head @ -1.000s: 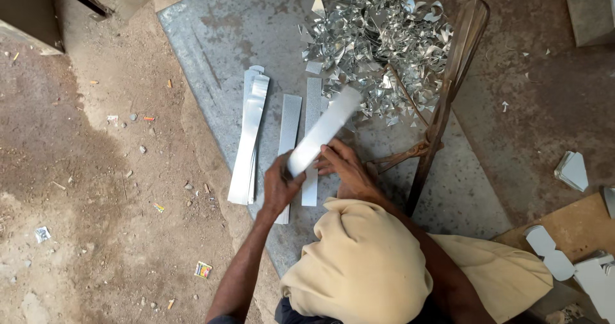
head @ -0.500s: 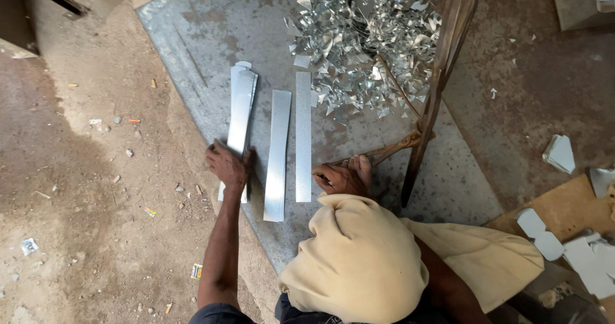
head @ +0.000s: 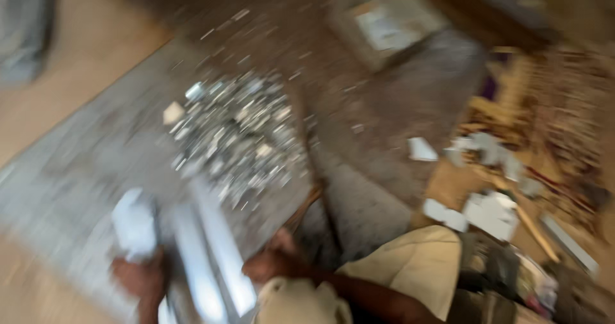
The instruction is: The person sits on the floor and cuts thin metal strips into shorter pieces using hand shears, placing the cut strips in a row on the floor and letting offcuts join a scrap pile. They occasionally gather and align the finished strips.
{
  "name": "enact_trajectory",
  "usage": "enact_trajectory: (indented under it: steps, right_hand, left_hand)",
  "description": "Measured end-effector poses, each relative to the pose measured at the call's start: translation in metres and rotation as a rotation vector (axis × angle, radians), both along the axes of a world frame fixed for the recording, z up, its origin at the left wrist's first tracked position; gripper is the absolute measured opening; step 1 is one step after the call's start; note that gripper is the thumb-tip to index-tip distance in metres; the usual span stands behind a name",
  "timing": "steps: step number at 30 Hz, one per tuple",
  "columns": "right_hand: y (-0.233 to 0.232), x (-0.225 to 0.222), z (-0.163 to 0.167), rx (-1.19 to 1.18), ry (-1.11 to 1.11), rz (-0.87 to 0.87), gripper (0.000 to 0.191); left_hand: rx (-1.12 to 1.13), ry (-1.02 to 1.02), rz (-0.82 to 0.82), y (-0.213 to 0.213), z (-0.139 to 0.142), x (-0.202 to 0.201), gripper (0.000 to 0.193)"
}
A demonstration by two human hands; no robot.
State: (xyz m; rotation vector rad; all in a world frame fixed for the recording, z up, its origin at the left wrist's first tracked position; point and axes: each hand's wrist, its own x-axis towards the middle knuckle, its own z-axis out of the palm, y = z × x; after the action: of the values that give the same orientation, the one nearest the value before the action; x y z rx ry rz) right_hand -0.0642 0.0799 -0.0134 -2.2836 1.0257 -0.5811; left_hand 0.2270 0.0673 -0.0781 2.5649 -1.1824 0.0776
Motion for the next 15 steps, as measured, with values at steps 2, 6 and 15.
enact_trajectory:
  steps: [2,6,15]
  right_hand:
    - [0.001,-0.015,0.000,0.140,-0.072,-0.061,0.021]
    - [-0.007,-0.041,-0.007,0.399,-0.239,-0.224,0.026]
    - [-0.073,-0.079,0.037,0.639,-0.475,-0.249,0.037]
  left_hand:
    - [-0.211,-0.081,-0.141,-0.025,0.009,-0.029,0.073]
    - [-0.211,0.170,-0.661,-0.030,-0.017,-0.162,0.072]
    - [0.244,0.205,-0.843,-0.017,-0.054,-0.259,0.070]
